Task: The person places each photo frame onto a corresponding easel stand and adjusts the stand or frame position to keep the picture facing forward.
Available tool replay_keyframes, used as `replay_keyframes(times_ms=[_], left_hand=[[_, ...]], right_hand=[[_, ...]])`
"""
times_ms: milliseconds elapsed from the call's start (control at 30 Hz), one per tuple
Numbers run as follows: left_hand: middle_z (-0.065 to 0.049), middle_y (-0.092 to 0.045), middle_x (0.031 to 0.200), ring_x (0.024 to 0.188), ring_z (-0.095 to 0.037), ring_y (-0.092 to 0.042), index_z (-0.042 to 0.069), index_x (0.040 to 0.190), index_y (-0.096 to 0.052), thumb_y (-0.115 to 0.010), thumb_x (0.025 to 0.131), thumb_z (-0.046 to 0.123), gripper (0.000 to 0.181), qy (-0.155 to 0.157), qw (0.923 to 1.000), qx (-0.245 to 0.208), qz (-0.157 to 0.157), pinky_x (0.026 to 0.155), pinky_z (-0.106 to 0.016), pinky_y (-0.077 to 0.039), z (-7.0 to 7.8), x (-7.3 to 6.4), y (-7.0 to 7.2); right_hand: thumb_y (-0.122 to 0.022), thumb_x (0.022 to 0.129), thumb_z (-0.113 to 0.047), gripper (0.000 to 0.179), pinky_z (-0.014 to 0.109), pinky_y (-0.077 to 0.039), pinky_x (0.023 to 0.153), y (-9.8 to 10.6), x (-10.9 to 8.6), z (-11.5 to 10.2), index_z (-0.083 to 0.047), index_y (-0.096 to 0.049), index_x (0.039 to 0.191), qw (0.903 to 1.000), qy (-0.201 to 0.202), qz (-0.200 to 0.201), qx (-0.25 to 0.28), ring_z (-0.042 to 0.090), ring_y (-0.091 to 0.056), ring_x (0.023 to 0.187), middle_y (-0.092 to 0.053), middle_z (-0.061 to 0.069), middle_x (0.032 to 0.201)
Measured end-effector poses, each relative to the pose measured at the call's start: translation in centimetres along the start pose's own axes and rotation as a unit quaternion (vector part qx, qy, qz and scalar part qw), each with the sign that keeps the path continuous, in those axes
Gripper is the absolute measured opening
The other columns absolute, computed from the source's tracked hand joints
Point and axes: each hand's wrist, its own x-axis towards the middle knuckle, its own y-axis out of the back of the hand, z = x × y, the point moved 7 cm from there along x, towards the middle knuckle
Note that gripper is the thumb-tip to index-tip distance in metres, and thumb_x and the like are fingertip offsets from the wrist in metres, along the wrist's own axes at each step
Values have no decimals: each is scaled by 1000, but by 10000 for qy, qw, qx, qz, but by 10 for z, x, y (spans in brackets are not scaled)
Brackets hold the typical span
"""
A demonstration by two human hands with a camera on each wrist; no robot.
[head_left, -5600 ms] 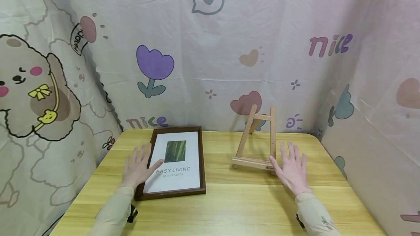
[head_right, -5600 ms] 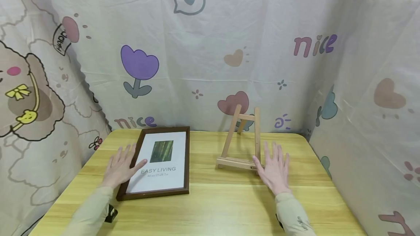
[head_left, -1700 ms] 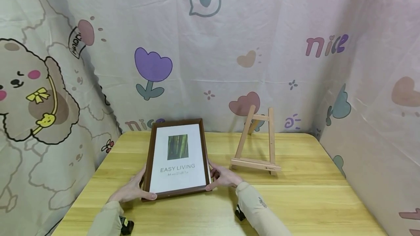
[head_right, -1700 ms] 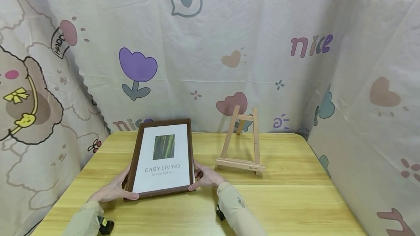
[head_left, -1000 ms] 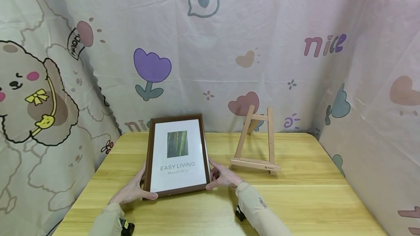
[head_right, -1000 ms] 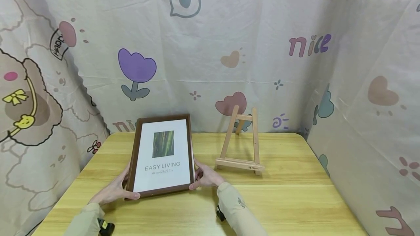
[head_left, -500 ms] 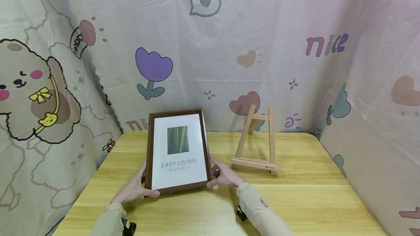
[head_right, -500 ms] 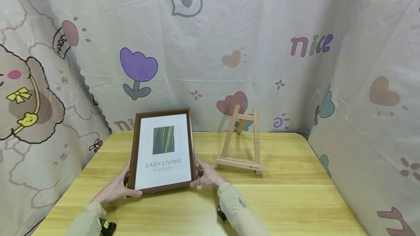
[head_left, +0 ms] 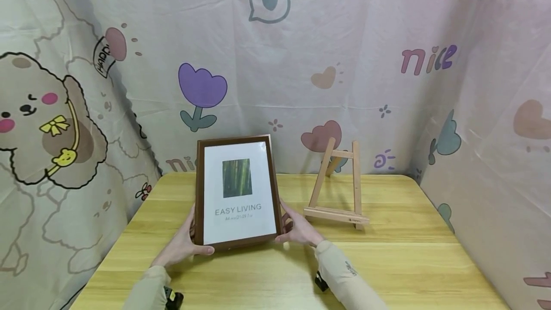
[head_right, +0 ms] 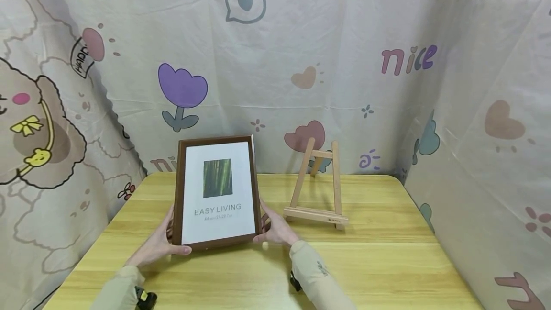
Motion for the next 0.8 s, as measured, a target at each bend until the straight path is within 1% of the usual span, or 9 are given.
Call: replay_keyframes(times_ms=[67,100,167,300,433,600,667,800], left_hand=[[-29,2,167,147,-58,-20,18,160,20,-95,65,14,149,21,10000,-78,19,115,-68,-28,3,0,-1],[-30,2,167,146,-58,-21,18,160,20,-95,65,14,149,35,9999,-88,46,115,-67,-29,4,1,-1],[-30,0,167,147,-57,-20,19,160,20,-95,65,15,149,48,9999,-51,119,115,-68,-27,5,2,-1],[-33,-3,166,148,-58,-15,16,161,17,-95,66,22,147,141,9992,228,313,116,-72,-22,7,2,-1],[-36,-3,164,147,-61,-12,14,161,15,-95,67,25,146,156,9984,352,422,115,-73,-24,10,2,-2],[-36,-2,164,147,-62,-13,17,162,15,-94,69,22,142,53,9988,100,471,113,-71,-30,17,5,-7],[-36,-3,164,147,-61,-14,19,162,14,-93,70,19,141,-28,9987,-62,499,113,-70,-32,21,7,-9],[-33,-6,165,147,-60,-18,21,163,11,-92,72,15,137,-252,9978,-199,580,113,-69,-33,28,11,-14]], right_hand=[[-86,76,-3,119,21,-57,66,2,-1,-1,-17,-7,164,9999,62,46,-87,16,-63,71,-60,14,101],[-86,76,-4,119,21,-57,66,3,-1,-2,-18,-6,164,9999,68,65,-107,16,-63,72,-60,14,102],[-85,77,-4,119,21,-57,67,5,-2,-3,-19,-6,164,9998,125,109,-117,16,-64,73,-59,14,103],[-85,76,-2,120,22,-59,70,10,-3,-6,-22,-6,164,9992,275,231,-189,16,-64,75,-60,14,103],[-85,74,1,122,23,-60,71,14,-5,-7,-27,-7,164,9987,287,356,-227,17,-64,78,-60,15,106],[-84,73,1,122,23,-59,72,22,-10,-5,-30,-9,163,9985,107,519,-110,17,-63,83,-59,14,111],[-84,73,1,121,23,-59,72,25,-12,-5,-31,-9,163,9982,100,584,-45,19,-63,84,-58,15,111],[-83,73,4,120,26,-61,75,33,-16,-5,-30,-11,163,9973,183,704,101,21,-62,84,-58,16,111]])
